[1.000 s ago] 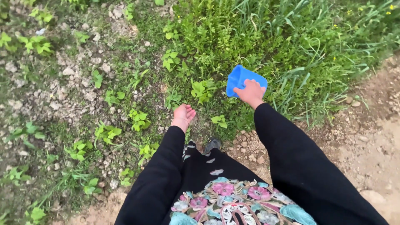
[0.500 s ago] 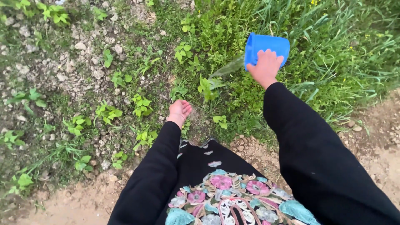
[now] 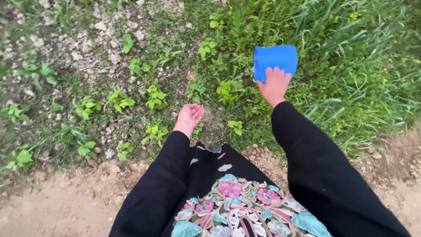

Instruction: The person repeatedly scoops water from a blue bucket using a blue plastic scoop and pours it onto small plants in a garden bed. The person walks along a dirt path, refills the scoop from the bucket, and waters several plants in sequence.

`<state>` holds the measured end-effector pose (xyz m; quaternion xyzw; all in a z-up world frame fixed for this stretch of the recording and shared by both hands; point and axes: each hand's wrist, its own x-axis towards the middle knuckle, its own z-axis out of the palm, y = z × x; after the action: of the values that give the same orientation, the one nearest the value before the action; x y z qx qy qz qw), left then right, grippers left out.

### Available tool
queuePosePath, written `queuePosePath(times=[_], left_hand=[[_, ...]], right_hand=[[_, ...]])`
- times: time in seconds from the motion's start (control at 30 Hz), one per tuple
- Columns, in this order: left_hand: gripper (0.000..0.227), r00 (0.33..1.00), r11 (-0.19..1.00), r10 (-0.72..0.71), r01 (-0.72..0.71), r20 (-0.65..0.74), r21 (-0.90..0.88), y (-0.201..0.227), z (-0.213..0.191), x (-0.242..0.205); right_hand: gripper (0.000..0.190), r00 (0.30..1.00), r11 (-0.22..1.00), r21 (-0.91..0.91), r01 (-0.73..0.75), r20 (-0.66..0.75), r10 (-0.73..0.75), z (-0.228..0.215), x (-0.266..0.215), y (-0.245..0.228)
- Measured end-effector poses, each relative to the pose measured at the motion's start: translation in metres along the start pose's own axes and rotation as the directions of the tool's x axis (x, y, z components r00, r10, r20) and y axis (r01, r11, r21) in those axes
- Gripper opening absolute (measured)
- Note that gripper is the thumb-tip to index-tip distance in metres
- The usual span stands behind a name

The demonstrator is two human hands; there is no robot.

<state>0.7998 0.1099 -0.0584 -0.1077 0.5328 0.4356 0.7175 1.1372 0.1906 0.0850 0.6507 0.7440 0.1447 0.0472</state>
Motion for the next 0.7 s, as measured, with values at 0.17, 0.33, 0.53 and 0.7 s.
queuePosePath(times=[0.17, 0.33, 0.53, 0.7], left_hand=[[0.03, 0.999, 0.977, -0.003, 0.013, 0.046, -0.212, 0.016, -0.015, -0.021], [0.026, 0.995, 0.91, 0.022, 0.019, 0.095, -0.414, 0.059, -0.032, -0.084], [0.024, 0.983, 0.805, 0.169, -0.093, 0.076, -0.586, 0.115, -0.119, -0.124], [0.028, 0.957, 0.722, 0.29, -0.204, 0.021, -0.662, 0.147, -0.196, -0.171]], right_hand=[[0.089, 0.563, -0.201, 0.6, -0.774, 0.798, 0.215, -0.096, -0.026, -0.098], [0.072, 0.339, -0.653, 0.133, -0.746, 0.92, -0.199, -0.073, -0.04, -0.176], [0.064, 0.178, -0.709, -0.211, -0.673, 0.884, -0.432, -0.039, -0.04, -0.29], [0.044, 0.1, -0.595, -0.244, -0.766, 0.869, -0.485, -0.039, -0.012, -0.374]])
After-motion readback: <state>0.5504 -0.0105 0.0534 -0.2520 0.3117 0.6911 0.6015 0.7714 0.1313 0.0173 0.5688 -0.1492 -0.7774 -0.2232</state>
